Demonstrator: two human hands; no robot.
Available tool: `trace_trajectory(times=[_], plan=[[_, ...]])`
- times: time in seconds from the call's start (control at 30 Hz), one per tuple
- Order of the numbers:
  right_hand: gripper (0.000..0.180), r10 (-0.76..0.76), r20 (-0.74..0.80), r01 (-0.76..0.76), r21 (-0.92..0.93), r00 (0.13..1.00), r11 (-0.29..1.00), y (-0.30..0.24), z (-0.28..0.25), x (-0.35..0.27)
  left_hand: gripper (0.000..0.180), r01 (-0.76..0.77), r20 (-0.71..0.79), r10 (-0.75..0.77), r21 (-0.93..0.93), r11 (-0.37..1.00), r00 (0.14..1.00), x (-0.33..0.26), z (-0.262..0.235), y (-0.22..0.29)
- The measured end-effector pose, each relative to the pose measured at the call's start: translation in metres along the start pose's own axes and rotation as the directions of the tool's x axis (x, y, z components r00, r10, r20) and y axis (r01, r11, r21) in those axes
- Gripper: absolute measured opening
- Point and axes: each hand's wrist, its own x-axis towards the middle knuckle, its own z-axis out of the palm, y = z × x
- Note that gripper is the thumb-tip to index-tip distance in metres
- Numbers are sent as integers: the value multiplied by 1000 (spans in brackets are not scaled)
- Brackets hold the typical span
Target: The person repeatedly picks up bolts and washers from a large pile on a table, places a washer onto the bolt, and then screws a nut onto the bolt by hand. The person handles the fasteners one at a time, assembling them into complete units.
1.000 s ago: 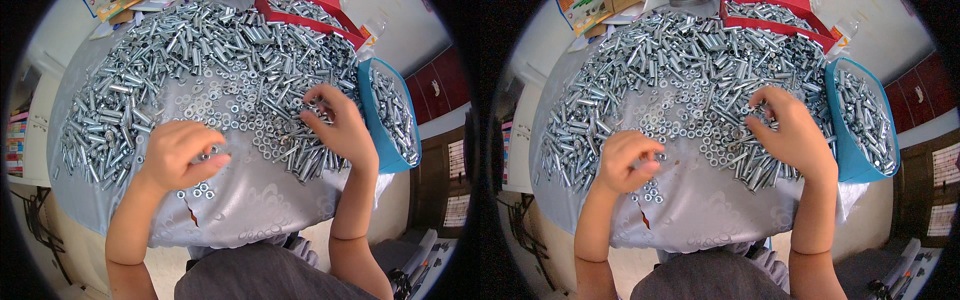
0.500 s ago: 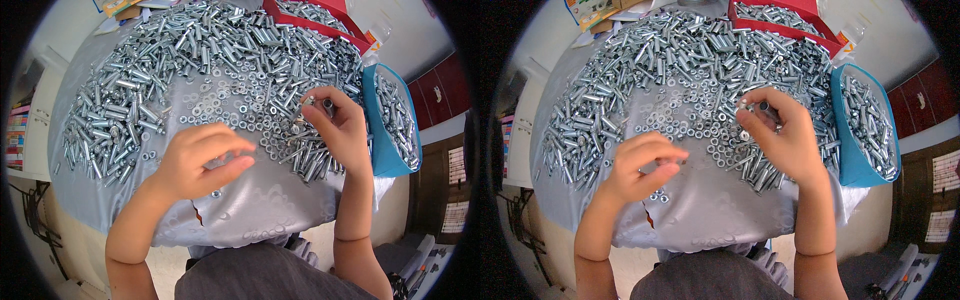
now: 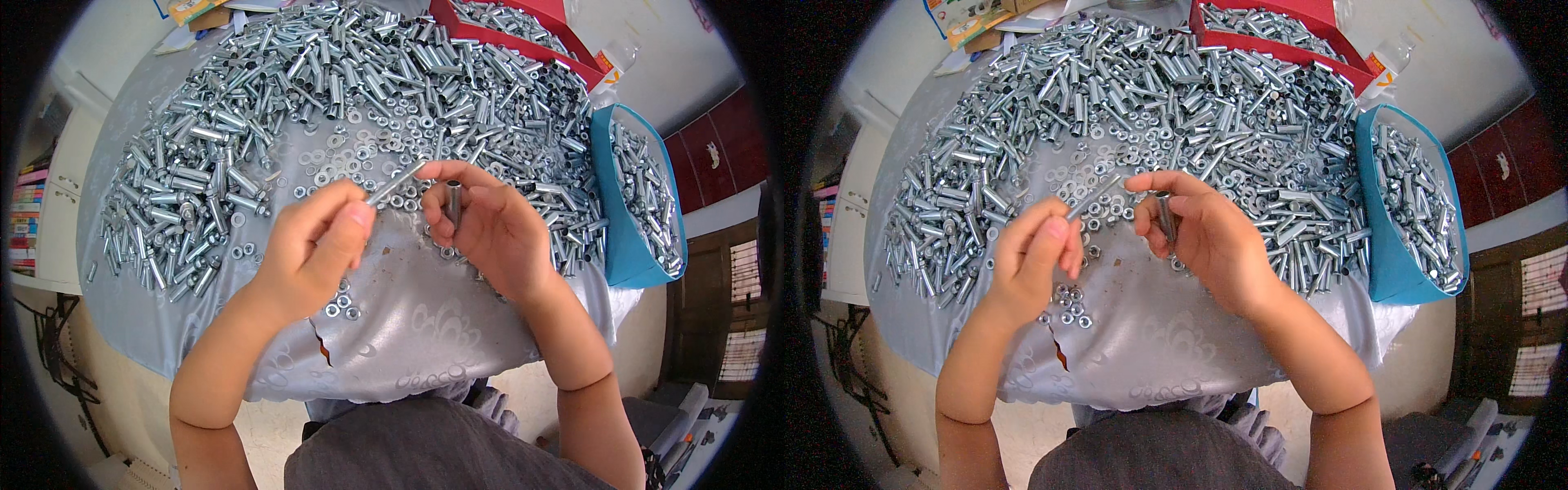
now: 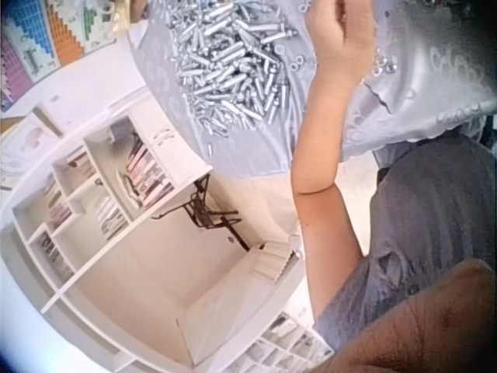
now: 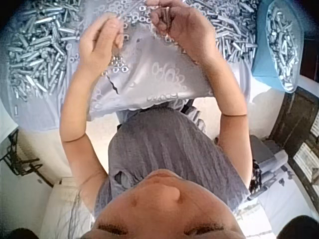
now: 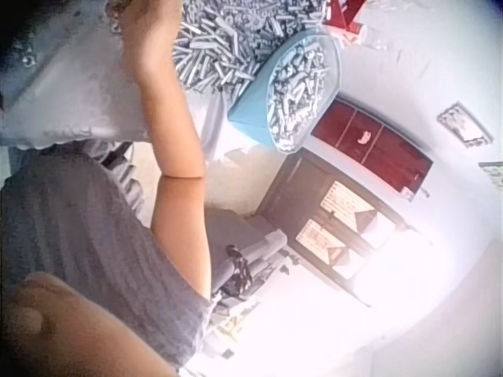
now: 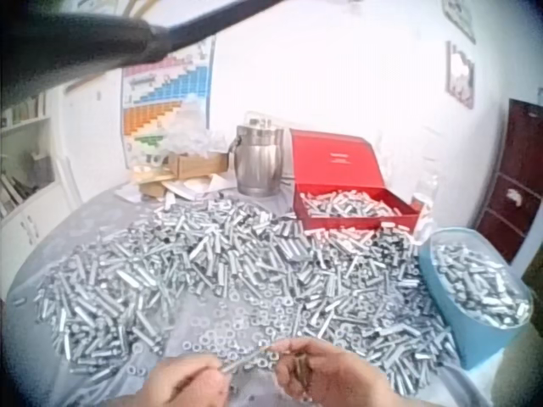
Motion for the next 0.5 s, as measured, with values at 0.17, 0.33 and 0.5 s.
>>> trace_trajectory(times=[0.17,0.33,0.5], plan=[[33,-33,-198,-29,-301,980,953,-1,12,0,28,10,6,-10,5,1000,1000,-1,-4,-1],[25,-62,-247,-48,-416,967,908,0,11,0,28,31,104,-39,77,997,994,0,-4,6],[19,-130,-246,54,-293,960,954,2,2,2,28,67,150,-87,132,989,985,-1,-4,10]])
